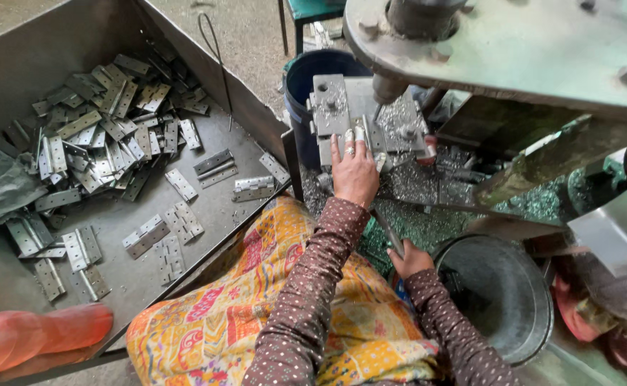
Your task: The person repeatedly picks up small metal plates from a bin, places them into a jig on a punching machine, and operates the lever to punch holes. After each cycle, the person removes the processed plate and returns it to the bin.
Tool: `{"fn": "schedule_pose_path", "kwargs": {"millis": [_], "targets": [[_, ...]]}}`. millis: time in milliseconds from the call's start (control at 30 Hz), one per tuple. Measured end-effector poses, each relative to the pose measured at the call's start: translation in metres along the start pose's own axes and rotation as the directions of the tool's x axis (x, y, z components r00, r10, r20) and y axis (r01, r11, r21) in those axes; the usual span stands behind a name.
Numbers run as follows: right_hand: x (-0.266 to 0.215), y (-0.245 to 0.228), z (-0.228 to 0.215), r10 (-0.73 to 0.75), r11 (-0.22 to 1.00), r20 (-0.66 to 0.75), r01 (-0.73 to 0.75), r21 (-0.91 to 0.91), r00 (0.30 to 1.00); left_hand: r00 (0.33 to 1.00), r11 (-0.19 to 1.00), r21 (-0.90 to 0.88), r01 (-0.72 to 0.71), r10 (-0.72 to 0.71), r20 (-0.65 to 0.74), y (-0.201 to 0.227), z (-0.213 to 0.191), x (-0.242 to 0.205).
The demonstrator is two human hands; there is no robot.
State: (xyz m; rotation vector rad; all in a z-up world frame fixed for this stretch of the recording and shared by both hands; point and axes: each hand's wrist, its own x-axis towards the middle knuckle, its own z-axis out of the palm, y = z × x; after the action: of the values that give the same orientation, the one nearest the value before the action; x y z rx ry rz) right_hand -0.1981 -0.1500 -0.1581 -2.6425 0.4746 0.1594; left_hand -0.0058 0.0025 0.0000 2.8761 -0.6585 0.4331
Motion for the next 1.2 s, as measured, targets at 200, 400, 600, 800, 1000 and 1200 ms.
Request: {"fn": "schedule_pose_path", "kwargs": {"millis": [200, 400, 600, 800, 1000, 1200], "targets": [[0.034, -0.007, -0.046, 0.14, 0.985, 0.249, -0.111, -0.131, 0.958, 0.998, 1.0, -0.013, -0.012, 0.013, 0.061, -0.004, 0.01, 0.017], [0.014, -0.001, -0.017, 0.084, 0.994, 0.085, -0.078, -0.074, 0.993, 0.998, 1.0, -0.028, 0.007, -0.005, 0.063, -0.005, 0.019, 0.037], [0.021, 0.006, -0.012, 0.06, 0.996, 0.148, -0.05, -0.067, 0.987, 0.997, 1.0, -0.016, -0.017, 0.018, 0.08, -0.008, 0.017, 0.029], [0.033, 0.0, -0.054, 0.06, 0.988, 0.17, -0.034, -0.148, 0.984, 0.976, 0.999, -0.042, 0.003, 0.007, 0.217, -0.009, 0.019, 0.05], [0.01, 0.002, -0.013, -0.045, 0.999, -0.035, 0.045, -0.015, 0.998, 0.997, 1.0, -0.004, -0.019, 0.019, 0.08, -0.01, 0.016, 0.043], [0.036, 0.004, -0.05, 0.045, 0.986, 0.147, -0.02, -0.168, 0.988, 0.992, 0.998, -0.062, -0.01, 0.018, 0.121, -0.01, 0.02, 0.039]]}}
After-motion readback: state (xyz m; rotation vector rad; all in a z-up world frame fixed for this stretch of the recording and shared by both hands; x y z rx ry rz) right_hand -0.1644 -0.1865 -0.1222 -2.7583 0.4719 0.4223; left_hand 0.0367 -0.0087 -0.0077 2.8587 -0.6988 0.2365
